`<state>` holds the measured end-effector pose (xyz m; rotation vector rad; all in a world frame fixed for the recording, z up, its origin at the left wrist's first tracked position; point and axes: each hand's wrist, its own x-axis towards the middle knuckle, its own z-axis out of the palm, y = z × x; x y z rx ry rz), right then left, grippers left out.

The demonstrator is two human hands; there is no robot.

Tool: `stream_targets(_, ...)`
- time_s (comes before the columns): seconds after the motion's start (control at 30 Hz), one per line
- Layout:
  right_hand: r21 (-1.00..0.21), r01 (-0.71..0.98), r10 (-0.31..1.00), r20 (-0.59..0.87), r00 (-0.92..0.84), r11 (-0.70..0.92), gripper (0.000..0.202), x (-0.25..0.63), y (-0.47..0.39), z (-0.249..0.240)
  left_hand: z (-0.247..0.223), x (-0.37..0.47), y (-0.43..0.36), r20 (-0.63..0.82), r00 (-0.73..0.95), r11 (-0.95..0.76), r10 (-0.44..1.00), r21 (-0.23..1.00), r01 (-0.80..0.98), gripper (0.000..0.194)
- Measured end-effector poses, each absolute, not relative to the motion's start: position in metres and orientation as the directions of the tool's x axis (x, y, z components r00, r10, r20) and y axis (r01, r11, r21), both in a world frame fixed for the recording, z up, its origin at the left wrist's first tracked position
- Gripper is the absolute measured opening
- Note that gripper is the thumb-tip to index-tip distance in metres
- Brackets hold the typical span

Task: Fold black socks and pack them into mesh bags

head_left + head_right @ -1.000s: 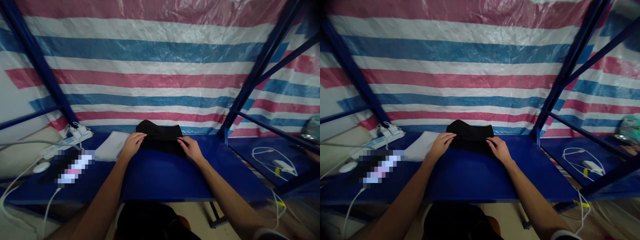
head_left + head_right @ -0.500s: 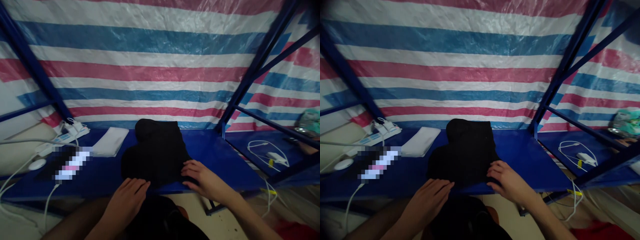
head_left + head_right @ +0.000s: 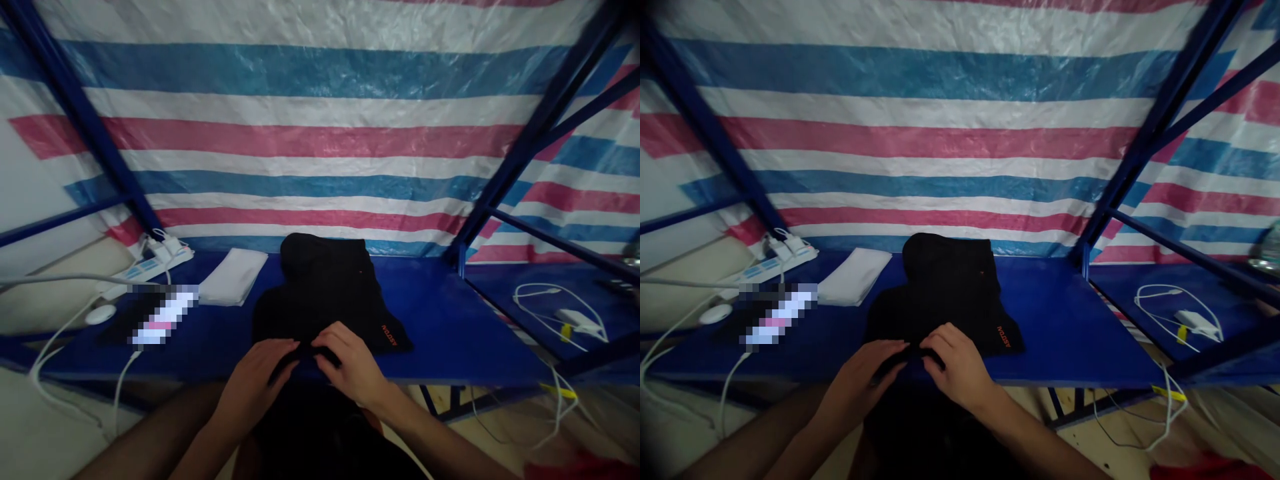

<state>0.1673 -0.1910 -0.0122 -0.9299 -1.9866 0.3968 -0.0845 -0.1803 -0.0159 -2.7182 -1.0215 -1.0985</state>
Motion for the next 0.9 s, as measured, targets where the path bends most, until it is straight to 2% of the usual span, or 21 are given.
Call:
stream_targets(0.13,-0.684,0.339,0.763,0.587,-0.271,0.646,0.019,0.164,-0.189,-0.013,-0.016,-0.079,-0.175,0.700,0.518,-0.816,0.491,0.163,0.554,0.024)
stream_targets(0.33,-0.711,0.333,0.785,0.574,-0.234,0.619,0.018,0.163,-0.175,-0.011,-0.004,-0.069,-0.165,0.710,0.606,-0.874,0.358,0.026,0.485,0.026)
stream_targets(0.53,-0.843,0.279,0.887,0.430,-0.165,0.460,0.017,0.172,-0.180,-0.004,0.011,-0.074,-0.164,0.562,0.726,-0.884,0.397,0.021,0.467,0.037)
stream_targets(0.77,-0.883,0.265,0.919,0.394,-0.032,0.388,0.013,0.166,-0.194,-0.007,0.009,-0.065,-0.164,0.638,0.671,-0.863,0.378,-0.019,0.505,0.029)
stream_targets(0.9,-0.913,0.182,0.929,0.345,-0.132,0.365,0.010,0.169,-0.199,0.001,0.014,-0.055,-0.166,0.650,0.682,-0.862,0.336,-0.079,0.500,0.031)
